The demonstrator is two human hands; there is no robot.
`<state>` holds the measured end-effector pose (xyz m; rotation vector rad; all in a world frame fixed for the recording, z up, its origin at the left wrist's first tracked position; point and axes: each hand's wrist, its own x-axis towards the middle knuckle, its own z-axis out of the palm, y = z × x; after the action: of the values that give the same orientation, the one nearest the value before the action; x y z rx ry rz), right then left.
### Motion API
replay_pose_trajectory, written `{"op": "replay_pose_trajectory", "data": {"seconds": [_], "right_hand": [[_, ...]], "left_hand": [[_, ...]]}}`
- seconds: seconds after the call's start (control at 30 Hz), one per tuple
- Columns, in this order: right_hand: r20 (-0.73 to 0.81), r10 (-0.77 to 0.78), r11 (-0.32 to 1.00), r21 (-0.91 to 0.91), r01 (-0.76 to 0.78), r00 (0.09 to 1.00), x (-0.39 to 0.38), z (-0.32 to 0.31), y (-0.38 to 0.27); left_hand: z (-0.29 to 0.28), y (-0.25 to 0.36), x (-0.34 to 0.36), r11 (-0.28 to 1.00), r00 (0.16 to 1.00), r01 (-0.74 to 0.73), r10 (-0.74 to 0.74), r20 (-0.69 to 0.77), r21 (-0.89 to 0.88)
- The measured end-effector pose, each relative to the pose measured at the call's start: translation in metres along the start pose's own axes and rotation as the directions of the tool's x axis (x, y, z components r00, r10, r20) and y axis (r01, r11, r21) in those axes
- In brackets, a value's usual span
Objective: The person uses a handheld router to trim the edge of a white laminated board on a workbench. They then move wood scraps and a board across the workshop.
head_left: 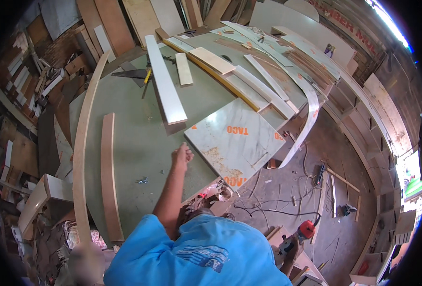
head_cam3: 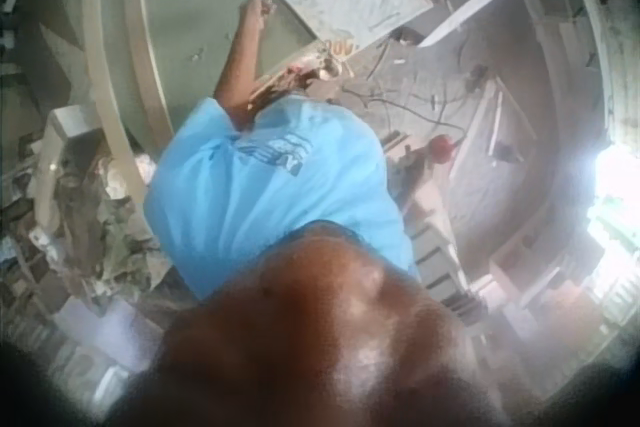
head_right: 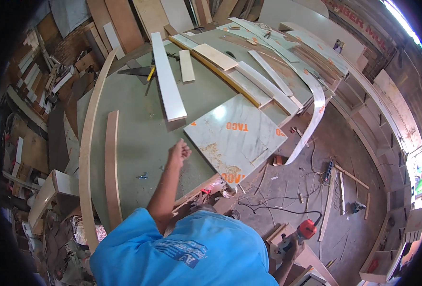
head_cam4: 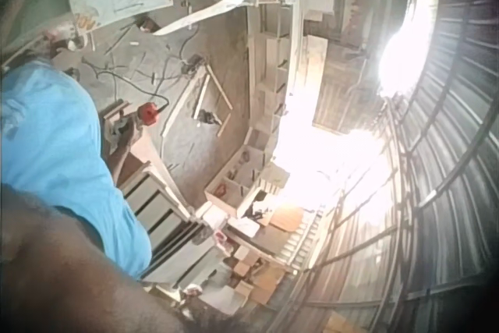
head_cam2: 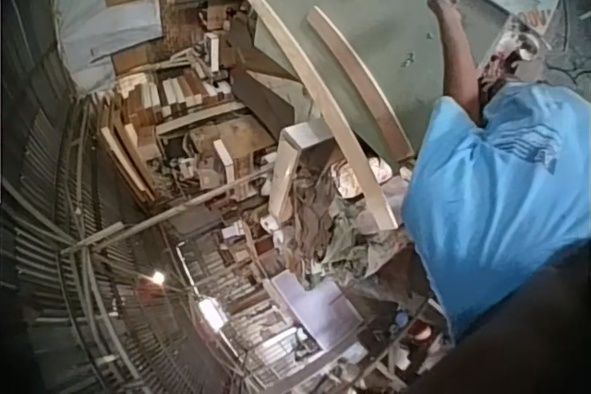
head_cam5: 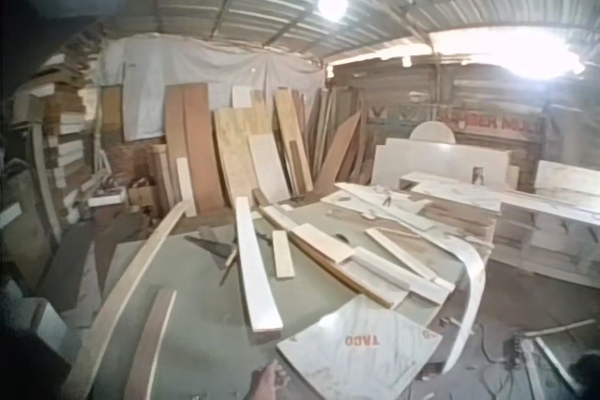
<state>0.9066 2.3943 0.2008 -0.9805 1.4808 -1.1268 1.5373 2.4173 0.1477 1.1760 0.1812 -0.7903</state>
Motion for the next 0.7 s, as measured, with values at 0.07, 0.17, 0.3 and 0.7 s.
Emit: {"op": "replay_pose_trajectory", "data": {"seconds": [0.07,0.17,0.3,0.7], "right_hand": [[-0.016,0.036,0.999,0.020,-0.036,0.999,0.032,-0.015,0.017],[-0.042,0.064,0.966,0.254,-0.051,0.997,0.065,-0.001,0.015],[-0.121,0.077,0.864,0.504,-0.005,0.990,0.099,0.042,-0.004],[-0.321,0.025,0.688,0.693,0.217,0.947,0.159,0.120,-0.051]], "left_hand": [[-0.001,0.004,-0.005,0.998,0.999,-0.007,0.009,-0.036,0.065],[-0.016,0.009,-0.012,0.993,0.998,0.051,-0.047,-0.040,0.110],[-0.052,0.014,-0.002,0.987,0.988,0.152,-0.151,-0.026,0.059],[-0.080,0.086,0.057,0.975,0.980,0.189,-0.195,-0.035,-0.115]]}}
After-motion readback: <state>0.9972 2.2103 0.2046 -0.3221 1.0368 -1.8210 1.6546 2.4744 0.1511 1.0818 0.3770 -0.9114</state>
